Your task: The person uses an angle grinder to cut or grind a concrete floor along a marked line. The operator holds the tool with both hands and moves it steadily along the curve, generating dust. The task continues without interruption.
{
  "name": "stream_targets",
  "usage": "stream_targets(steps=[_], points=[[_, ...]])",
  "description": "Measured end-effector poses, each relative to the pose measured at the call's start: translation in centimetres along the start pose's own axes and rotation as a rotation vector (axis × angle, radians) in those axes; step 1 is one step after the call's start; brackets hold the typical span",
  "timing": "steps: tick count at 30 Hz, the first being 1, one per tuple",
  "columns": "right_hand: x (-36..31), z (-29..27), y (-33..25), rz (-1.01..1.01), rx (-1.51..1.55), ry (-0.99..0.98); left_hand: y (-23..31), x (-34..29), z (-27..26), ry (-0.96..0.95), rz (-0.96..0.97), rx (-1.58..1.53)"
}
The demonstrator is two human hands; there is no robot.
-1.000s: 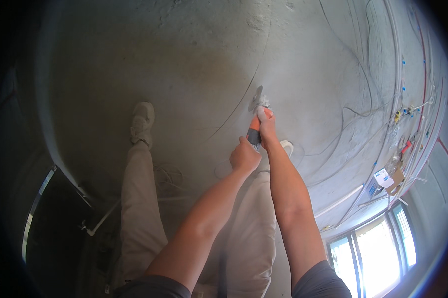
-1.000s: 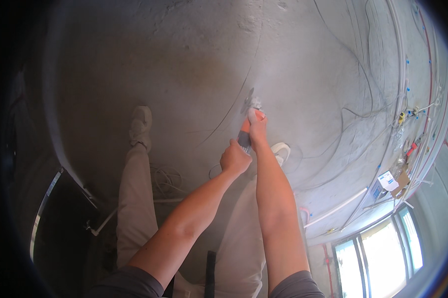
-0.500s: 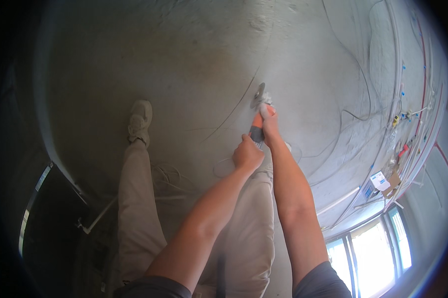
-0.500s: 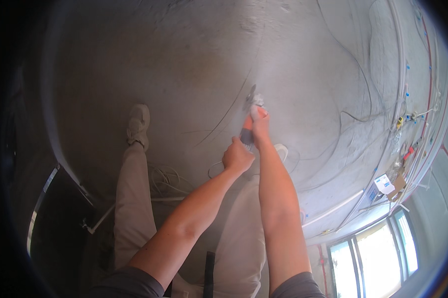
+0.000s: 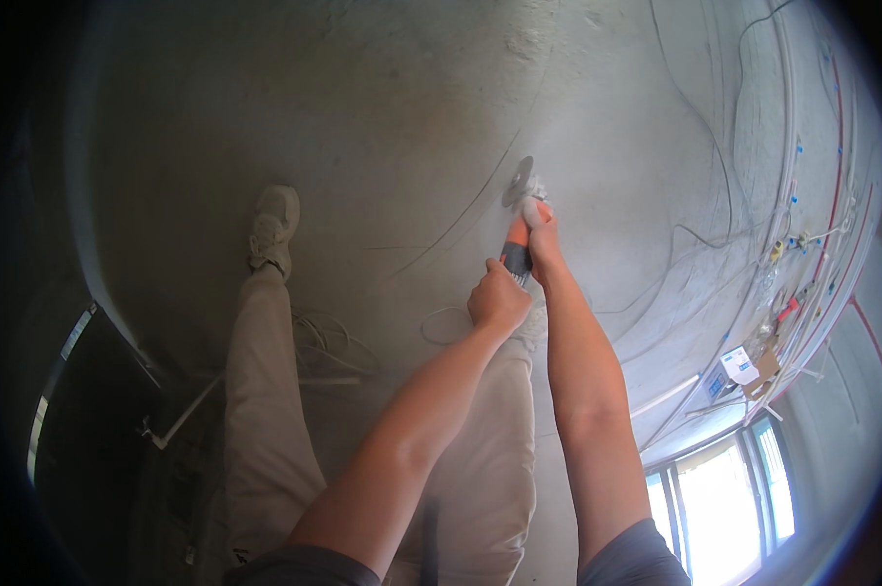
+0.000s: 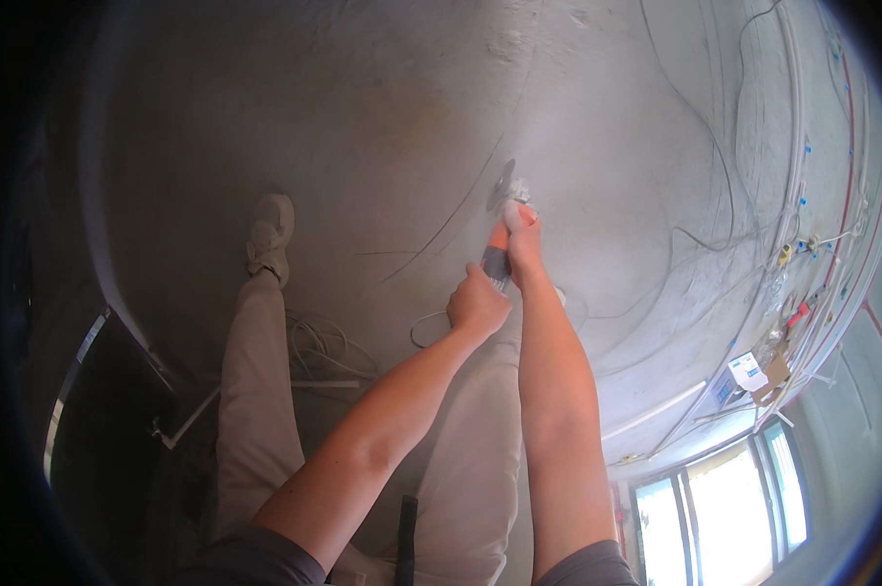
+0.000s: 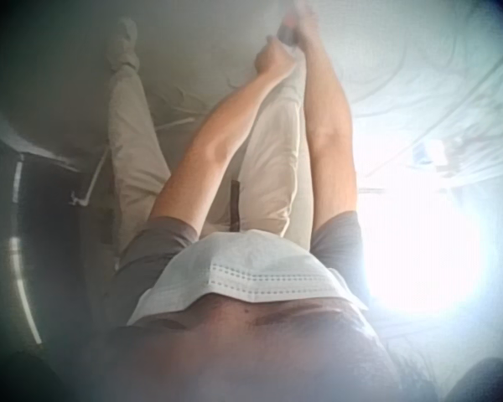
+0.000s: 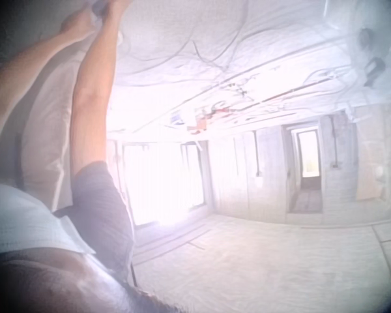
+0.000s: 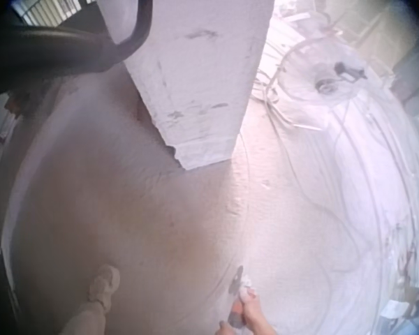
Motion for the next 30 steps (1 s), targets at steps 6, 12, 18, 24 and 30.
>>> stream_targets(steps=[6,12,18,24,30], points=[[-0.1,-0.2,-0.9,-0.012,-0.003,0.045,0.8,-0.1,-0.1,-0.014,0.002,-0.027],[1.2,-0.2,-1.1,-0.044,-0.03,-0.086,0.9,0.1,0.2,-0.042,-0.032,-0.055],[1.1,-0.3,-1.5,-0.05,-0.01,-0.041,1.3,0.0,-0.1,-0.059,-0.041,-0.059],[0.0,0.2,-2.1,-0.015,-0.015,0.001,1.0,0.2,0.0,-0.061,-0.049,-0.047],[-0.9,1.0,0.2,-0.021,0.023,-0.074,-1.4,-0.3,0.2,-0.074,-0.082,0.009]])
Point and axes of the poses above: each hand's wrist, its own x-axis towards the middle knuckle, its own z-axis out of the palm, y = z × x, the point moved 9 cm from there along x, towards the middle knuckle, and after that the axes turned 1 degree about -z, right-handed, at the moved point
